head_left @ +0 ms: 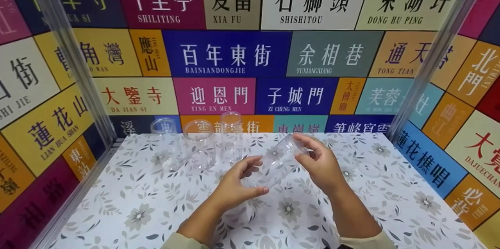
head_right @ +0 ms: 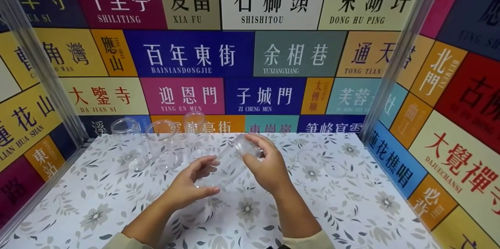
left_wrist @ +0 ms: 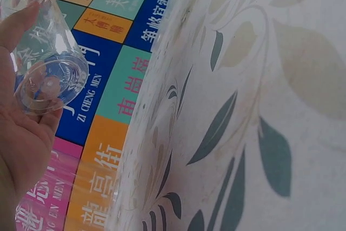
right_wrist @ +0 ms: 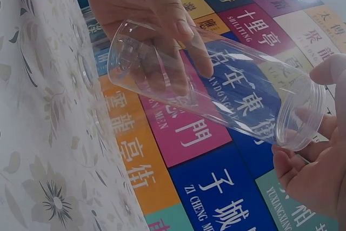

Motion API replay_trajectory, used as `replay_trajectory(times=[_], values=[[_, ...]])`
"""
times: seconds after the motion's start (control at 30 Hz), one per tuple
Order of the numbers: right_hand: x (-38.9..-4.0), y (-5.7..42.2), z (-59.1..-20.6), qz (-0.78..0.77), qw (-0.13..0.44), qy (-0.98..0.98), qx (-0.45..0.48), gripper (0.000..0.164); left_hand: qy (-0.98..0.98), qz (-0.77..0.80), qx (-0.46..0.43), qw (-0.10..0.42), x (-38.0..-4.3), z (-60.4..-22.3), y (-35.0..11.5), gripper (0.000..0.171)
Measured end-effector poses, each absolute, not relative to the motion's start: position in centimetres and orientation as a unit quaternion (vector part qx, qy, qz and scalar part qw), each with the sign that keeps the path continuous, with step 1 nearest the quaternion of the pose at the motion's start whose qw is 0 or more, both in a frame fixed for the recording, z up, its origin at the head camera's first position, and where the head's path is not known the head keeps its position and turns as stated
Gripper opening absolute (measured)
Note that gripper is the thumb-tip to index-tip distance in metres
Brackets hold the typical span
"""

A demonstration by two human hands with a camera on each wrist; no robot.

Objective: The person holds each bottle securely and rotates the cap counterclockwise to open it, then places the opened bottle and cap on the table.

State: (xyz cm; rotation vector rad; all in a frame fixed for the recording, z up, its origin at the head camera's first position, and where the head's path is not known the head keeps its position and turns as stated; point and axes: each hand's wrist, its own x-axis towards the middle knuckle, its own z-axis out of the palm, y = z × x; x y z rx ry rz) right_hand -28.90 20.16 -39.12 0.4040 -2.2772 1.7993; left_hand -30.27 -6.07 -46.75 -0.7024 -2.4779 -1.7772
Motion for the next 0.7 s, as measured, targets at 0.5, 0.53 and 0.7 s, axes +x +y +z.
replay_trajectory(times=[0.5, 0.53, 0.7], values=[[-28.81, 20.16, -39.15, 0.617, 0.111, -0.757, 0.182, 0.053, -0.791, -0.572, -0.218, 0.0, -30.32, -46.68, -6.06, 0.087], [-28.82, 20.18, -39.15, 0.614, 0.112, -0.759, 0.185, 0.053, -0.791, -0.572, -0.217, 0.0, -30.32, -46.67, -6.06, 0.087], [-28.96, 20.32, -39.15, 0.6, 0.125, -0.771, 0.176, 0.051, -0.791, -0.573, -0.213, 0.001, -30.33, -46.68, -6.08, 0.087]])
